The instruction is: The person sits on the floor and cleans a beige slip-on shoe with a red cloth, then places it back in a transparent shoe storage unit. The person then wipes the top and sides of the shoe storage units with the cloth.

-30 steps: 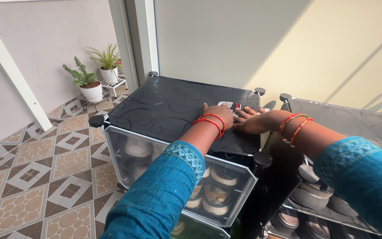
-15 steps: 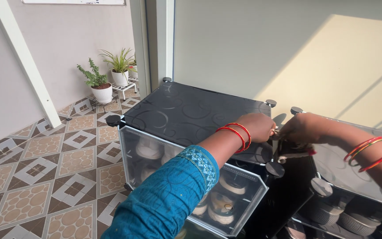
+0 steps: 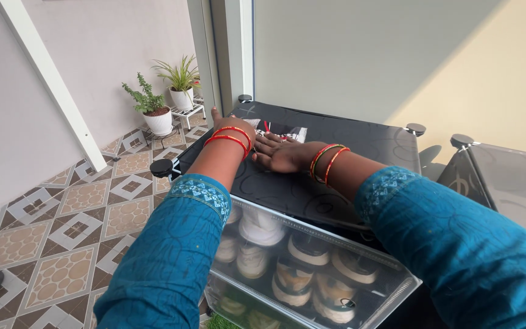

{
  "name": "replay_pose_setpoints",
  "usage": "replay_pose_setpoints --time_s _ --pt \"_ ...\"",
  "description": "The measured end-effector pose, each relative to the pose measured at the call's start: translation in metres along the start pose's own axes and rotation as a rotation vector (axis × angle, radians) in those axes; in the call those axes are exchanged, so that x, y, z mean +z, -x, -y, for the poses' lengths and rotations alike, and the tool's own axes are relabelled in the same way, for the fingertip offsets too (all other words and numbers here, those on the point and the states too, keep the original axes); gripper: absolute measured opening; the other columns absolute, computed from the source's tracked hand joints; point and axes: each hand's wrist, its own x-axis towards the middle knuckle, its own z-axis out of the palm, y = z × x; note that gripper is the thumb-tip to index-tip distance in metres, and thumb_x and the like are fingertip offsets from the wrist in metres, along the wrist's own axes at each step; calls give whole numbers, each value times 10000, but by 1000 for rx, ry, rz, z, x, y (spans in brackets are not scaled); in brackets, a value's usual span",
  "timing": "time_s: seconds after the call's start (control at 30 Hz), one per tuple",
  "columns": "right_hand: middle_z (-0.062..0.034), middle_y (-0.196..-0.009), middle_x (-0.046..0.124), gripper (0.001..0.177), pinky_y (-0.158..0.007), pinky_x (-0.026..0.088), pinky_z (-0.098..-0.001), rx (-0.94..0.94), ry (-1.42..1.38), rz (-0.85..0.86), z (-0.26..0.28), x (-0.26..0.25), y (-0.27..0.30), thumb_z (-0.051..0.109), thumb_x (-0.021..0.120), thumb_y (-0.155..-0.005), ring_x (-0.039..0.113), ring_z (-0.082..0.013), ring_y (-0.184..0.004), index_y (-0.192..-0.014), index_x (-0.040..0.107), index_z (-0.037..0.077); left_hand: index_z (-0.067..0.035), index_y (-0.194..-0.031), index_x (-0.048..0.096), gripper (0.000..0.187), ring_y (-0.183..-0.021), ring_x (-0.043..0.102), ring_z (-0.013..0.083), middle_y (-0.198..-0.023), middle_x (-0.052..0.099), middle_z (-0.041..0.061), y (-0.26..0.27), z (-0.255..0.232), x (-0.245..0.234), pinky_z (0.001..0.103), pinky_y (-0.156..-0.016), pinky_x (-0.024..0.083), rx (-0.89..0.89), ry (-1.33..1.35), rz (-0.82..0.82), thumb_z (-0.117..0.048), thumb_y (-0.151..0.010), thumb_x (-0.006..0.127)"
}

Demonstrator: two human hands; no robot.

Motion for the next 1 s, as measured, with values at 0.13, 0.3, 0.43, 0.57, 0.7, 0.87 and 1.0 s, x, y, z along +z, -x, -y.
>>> replay_pose_setpoints --time_s 0.13,0.3,0.43,0.57,0.7,0.87,1.0 --pt "37 -1734 -39 725 -1278 41 -507 43 42 30 -45 -12 -18 617 86 -999 -49 -222 -1594 -1642 5 291 -401 -1555 401 711 -1599 108 255 -1681 286 -30 -48 -23 -12 655 -1235 -53 -43 116 72 -703 -932 559" --pt "71 -1739 -105 698 -1261 66 -549 227 121 85 -115 -19 -9 616 95 -988 -71 -249 -1592 -1634 1 367 -383 -1516 488 592 -1590 217 222 -1648 380 -40 -94 -86 -40 594 -1293 13 61 -34 5 -645 -987 447" --pt "49 -1736 -61 706 -1290 41 -510 233 283 111 -156 -11 26 650 75 -988 -72 -236 -1605 -1631 12 363 -286 -1502 542 538 -1470 448 319 -1588 489 66 -78 -132 -59 568 -1252 186 92 232 -64 -498 -1008 560" --pt "-3 -1739 -46 754 -1302 27 -507 339 293 225 -180 -13 74 675 120 -989 -44 -236 -1608 -1645 7 322 -258 -1500 538 504 -1450 467 303 -1573 500 37 -33 -164 -74 589 -1235 224 233 250 -127 -336 -1005 585" --pt "-33 -1711 63 732 -1286 70 -490 480 91 214 -209 -3 137 612 228 -977 30 -258 -1592 -1627 112 294 -285 -1489 523 559 -1474 418 261 -1570 472 -25 11 -209 -97 555 -1254 207 347 147 -94 -321 -950 670" --pt "-130 -1649 305 622 -1251 178 -456 131 75 -97 -239 12 192 420 431 -991 160 -343 -1561 -1562 373 183 -232 -1477 573 481 -1398 535 281 -1523 558 27 40 -249 -105 582 -1233 236 400 243 -164 -290 -1000 588" --pt "-124 -1369 657 483 -1075 481 -428 233 -34 -285 -219 22 239 275 590 -919 616 -370 -1237 -1394 606 191 -327 -1474 546 469 -1350 582 297 -1453 629 23 62 -263 -104 561 -1244 235 415 300 -128 -262 -1011 516"
